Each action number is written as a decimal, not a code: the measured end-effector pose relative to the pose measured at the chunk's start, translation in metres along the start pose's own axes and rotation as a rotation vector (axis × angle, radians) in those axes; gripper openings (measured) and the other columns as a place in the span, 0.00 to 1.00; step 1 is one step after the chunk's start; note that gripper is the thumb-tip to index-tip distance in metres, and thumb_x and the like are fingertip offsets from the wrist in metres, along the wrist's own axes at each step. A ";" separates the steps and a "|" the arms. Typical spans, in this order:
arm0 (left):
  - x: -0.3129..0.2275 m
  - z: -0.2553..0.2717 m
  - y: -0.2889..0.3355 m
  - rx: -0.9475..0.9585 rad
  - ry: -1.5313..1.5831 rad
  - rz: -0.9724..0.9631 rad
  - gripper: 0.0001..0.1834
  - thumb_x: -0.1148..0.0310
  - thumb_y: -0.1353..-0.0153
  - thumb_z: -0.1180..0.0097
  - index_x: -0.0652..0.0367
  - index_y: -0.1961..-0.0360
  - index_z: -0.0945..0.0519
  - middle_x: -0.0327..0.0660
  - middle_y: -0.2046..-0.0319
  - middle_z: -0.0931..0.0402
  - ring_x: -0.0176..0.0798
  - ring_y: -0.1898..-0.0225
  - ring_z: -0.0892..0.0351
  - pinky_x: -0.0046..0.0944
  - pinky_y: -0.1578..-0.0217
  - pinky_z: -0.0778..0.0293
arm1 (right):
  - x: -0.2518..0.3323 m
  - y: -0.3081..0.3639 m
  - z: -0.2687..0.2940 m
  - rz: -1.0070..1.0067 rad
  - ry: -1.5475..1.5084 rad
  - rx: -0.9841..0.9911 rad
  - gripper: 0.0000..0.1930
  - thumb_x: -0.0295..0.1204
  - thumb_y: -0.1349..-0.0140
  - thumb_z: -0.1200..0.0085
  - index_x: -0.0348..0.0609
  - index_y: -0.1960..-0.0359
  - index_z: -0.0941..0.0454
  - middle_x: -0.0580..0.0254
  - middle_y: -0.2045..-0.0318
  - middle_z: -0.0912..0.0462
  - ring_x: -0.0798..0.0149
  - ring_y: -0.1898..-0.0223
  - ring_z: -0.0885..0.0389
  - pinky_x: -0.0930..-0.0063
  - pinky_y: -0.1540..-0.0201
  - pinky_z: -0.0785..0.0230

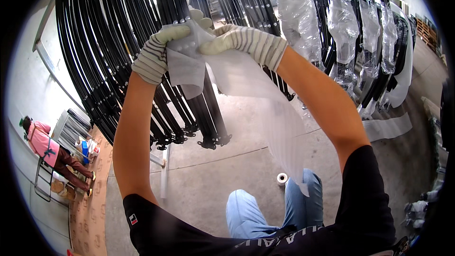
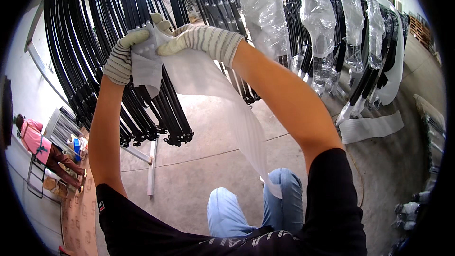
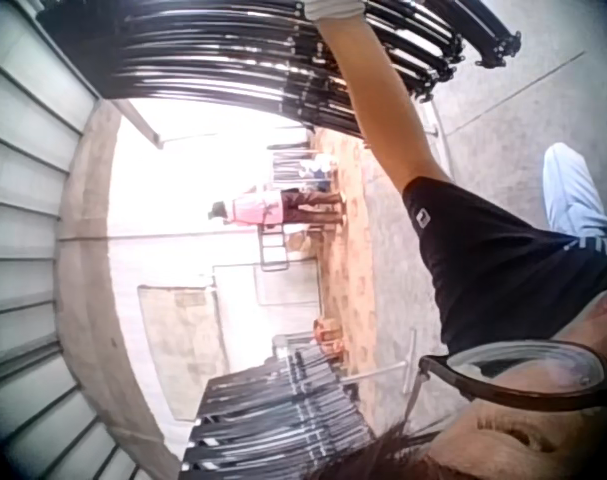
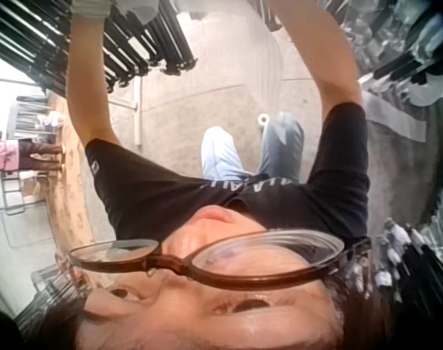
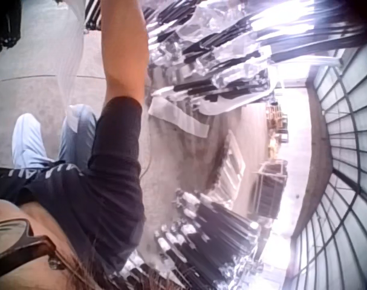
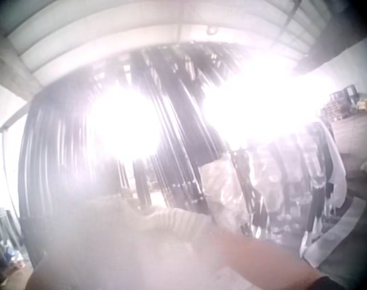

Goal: The person is wrapping the ends of black metal tubes with protective foam and securing them by wrapping plastic film from a roll. They handle multiple tubes by hand, applying the wrap to one end and then the other.

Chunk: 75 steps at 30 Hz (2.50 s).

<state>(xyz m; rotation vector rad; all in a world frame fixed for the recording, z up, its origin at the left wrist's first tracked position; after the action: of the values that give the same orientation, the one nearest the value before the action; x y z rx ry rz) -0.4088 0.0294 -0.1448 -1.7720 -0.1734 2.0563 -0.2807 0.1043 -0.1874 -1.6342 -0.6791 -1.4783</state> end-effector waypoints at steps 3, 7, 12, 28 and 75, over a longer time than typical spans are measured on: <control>0.002 -0.006 0.015 -0.036 -0.023 0.011 0.32 0.61 0.58 0.40 0.64 0.52 0.33 0.48 0.57 0.28 0.41 0.58 0.26 0.37 0.57 0.27 | 0.013 0.004 0.019 -0.013 0.226 -0.211 0.39 0.44 0.71 0.30 0.39 0.53 0.30 0.52 0.64 0.23 0.61 0.59 0.24 0.67 0.55 0.33; 0.033 -0.014 0.027 -0.259 0.082 0.069 0.28 0.63 0.60 0.35 0.62 0.57 0.30 0.44 0.65 0.26 0.40 0.67 0.23 0.38 0.67 0.22 | 0.038 0.029 0.029 0.100 0.182 -0.184 0.23 0.35 0.63 0.34 0.40 0.63 0.24 0.60 0.71 0.21 0.68 0.71 0.22 0.79 0.64 0.27; 0.038 -0.016 0.023 -0.343 0.041 -0.041 0.27 0.68 0.60 0.34 0.61 0.57 0.30 0.43 0.67 0.25 0.38 0.68 0.22 0.36 0.67 0.22 | 0.067 0.055 0.025 -0.010 0.301 -0.159 0.22 0.37 0.61 0.36 0.39 0.63 0.24 0.58 0.71 0.21 0.67 0.73 0.22 0.78 0.64 0.27; -0.048 -0.098 -0.115 0.099 -1.255 -0.388 0.19 0.66 0.44 0.57 0.52 0.50 0.31 0.46 0.46 0.38 0.47 0.41 0.45 0.38 0.42 0.46 | 0.088 0.095 -0.006 -0.038 0.305 -0.314 0.23 0.31 0.62 0.37 0.39 0.61 0.26 0.58 0.74 0.22 0.68 0.74 0.23 0.78 0.67 0.28; 0.007 -0.063 -0.069 0.049 0.348 0.034 0.18 0.64 0.46 0.53 0.68 0.60 0.29 0.39 0.74 0.27 0.38 0.73 0.28 0.40 0.65 0.27 | -0.059 0.103 0.018 -0.280 0.148 -0.536 0.18 0.40 0.60 0.34 0.44 0.71 0.25 0.69 0.87 0.27 0.77 0.88 0.33 0.82 0.88 0.42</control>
<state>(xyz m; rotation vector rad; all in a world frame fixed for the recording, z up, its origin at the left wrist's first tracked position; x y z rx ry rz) -0.3324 0.0835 -0.1380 -2.0769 0.0103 1.7220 -0.1964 0.0729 -0.2666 -1.8449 -0.4620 -2.0973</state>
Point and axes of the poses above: each hand's wrist, its own y-axis away from the middle knuckle, its own z-axis out of the back of the hand, x = y × z, the point moved 3 cm from there along -y, towards the middle knuckle
